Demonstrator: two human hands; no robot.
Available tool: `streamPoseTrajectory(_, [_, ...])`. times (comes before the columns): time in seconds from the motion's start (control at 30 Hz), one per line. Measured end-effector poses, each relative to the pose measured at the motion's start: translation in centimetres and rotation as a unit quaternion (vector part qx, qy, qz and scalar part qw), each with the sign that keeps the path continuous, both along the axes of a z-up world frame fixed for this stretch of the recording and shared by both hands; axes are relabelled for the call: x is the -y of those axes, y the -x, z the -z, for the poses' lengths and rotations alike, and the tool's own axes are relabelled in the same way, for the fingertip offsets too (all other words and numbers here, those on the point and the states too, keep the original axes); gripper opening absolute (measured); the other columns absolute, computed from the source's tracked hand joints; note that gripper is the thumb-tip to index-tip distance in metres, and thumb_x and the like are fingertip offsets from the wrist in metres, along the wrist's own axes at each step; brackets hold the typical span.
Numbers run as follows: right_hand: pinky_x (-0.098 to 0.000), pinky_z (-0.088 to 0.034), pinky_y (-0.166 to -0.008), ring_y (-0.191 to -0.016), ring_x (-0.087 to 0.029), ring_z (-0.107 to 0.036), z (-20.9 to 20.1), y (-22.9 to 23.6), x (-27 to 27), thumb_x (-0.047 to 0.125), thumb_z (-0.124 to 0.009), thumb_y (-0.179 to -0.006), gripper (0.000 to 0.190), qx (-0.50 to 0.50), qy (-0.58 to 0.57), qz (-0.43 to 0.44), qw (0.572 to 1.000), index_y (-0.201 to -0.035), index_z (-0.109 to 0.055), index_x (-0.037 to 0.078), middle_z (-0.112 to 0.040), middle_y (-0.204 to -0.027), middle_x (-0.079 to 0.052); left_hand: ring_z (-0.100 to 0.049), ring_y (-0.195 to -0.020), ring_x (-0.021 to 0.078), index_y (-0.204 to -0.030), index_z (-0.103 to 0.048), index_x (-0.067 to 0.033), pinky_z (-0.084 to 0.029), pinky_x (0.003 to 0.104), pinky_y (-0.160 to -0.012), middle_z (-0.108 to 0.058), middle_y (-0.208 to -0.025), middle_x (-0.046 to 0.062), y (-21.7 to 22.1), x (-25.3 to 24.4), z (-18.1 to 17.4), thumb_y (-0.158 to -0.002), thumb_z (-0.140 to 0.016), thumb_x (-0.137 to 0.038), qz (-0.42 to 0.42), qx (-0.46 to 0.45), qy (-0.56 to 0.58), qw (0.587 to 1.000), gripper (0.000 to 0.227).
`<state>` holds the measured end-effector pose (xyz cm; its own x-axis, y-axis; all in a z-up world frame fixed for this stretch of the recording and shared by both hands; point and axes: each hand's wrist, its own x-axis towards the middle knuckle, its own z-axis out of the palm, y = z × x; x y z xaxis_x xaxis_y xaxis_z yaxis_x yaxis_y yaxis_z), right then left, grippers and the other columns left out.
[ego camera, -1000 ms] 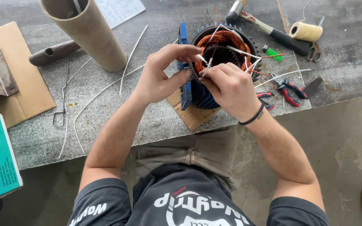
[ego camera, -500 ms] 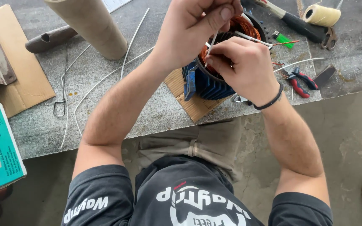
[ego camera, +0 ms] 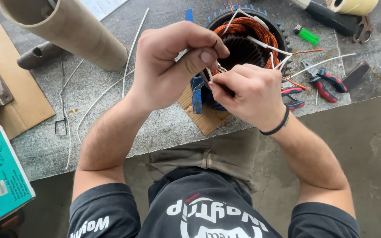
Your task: The person works on an electric motor stator with copper windings on a workbench. They thread white cable ties around the windings, pull them tight to bundle the coils, and twist and arrange the copper wire leads extending from the stator.
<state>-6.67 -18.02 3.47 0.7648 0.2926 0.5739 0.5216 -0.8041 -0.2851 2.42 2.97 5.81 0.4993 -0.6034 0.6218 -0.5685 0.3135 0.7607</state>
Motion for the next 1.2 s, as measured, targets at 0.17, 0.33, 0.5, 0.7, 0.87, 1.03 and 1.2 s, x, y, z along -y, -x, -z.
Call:
streamPoseTrajectory(0.17, [-0.0370, -0.050, -0.062, -0.073, -0.022, -0.065, -0.5, -0.1, -0.5, 0.023, -0.083, -0.097, 0.015, 0.013, -0.002, -0.009, 1.000, -0.098, -0.076, 0.010, -0.066, -0.081, -0.003, -0.074, -0.094, 0.0142, -0.114, -0.067, 0.0042, -0.061, 0.025, -0.084, -0.074, -0.106, 0.010, -0.2, 0.5, -0.8, -0.114, -0.065, -0.002, -0.030, 0.059, -0.010, 0.998, 0.006])
streamPoseTrajectory(0.33, [-0.0377, -0.048, -0.060, -0.068, -0.022, -0.063, -0.1, -0.4, -0.6, 0.021, -0.084, -0.097, 0.015, 0.019, 0.038, 0.009, 0.999, -0.092, -0.074, 0.011, -0.060, -0.073, -0.003, -0.075, -0.089, 0.0104, -0.116, -0.066, 0.0029, -0.062, 0.022, -0.078, -0.073, -0.109, 0.008, -0.6, 0.4, -0.8, -0.111, -0.062, -0.001, 0.013, -0.057, 0.004, 0.998, 0.007])
streamPoseTrajectory(0.5, [-0.0367, -0.048, -0.058, -0.069, -0.022, -0.063, -1.5, -0.2, -0.9, 0.024, -0.083, -0.094, 0.016, 0.008, 0.025, 0.005, 1.000, -0.099, -0.077, 0.010, -0.060, -0.076, -0.003, -0.073, -0.089, 0.0102, -0.117, -0.067, 0.0065, -0.061, 0.022, -0.081, -0.073, -0.108, 0.010, -1.0, 0.0, 0.4, -0.118, -0.063, 0.000, -0.002, -0.032, 0.008, 0.999, 0.007])
streamPoseTrajectory(0.7, [-0.0376, -0.048, -0.060, -0.069, -0.023, -0.061, -0.3, -0.2, -0.7, 0.018, -0.081, -0.096, 0.015, 0.018, 0.033, 0.018, 0.999, -0.089, -0.070, 0.010, -0.058, -0.076, -0.004, -0.069, -0.088, 0.0095, -0.118, -0.064, 0.0083, -0.060, 0.022, -0.081, -0.072, -0.110, 0.011, -1.4, 0.8, 0.5, -0.117, -0.061, 0.000, 0.025, -0.086, 0.034, 0.995, 0.009])
streamPoseTrajectory(0.87, [-0.0376, -0.048, -0.059, -0.070, -0.023, -0.062, -0.3, 0.1, -0.9, 0.017, -0.081, -0.096, 0.019, 0.022, 0.060, 0.024, 0.998, -0.085, -0.067, 0.009, -0.057, -0.076, -0.004, -0.070, -0.089, 0.0087, -0.120, -0.064, 0.0078, -0.060, 0.021, -0.081, -0.072, -0.111, 0.011, -1.4, 0.7, 0.7, -0.120, -0.062, -0.001, 0.034, -0.074, 0.035, 0.996, 0.009])
streamPoseTrajectory(1.03, [-0.0376, -0.048, -0.058, -0.070, -0.023, -0.063, -1.1, 0.2, -1.2, 0.018, -0.081, -0.093, 0.017, 0.003, 0.072, 0.033, 0.997, -0.083, -0.068, 0.012, -0.059, -0.076, -0.004, -0.068, -0.087, 0.0080, -0.118, -0.066, 0.0082, -0.059, 0.022, -0.081, -0.072, -0.103, 0.008, -1.2, 0.4, 0.1, -0.116, -0.062, -0.002, 0.002, -0.067, 0.037, 0.997, 0.011])
streamPoseTrajectory(1.2, [-0.0367, -0.050, -0.062, -0.072, -0.023, -0.065, -1.3, 0.1, -1.4, 0.022, -0.082, -0.097, 0.017, -0.013, -0.029, 0.019, 0.999, -0.096, -0.072, 0.009, -0.064, -0.082, -0.004, -0.067, -0.094, 0.0070, -0.121, -0.065, 0.0072, -0.060, 0.022, -0.086, -0.071, -0.107, 0.008, -1.4, 0.7, 0.4, -0.118, -0.062, -0.005, 0.004, -0.045, 0.040, 0.998, 0.013])
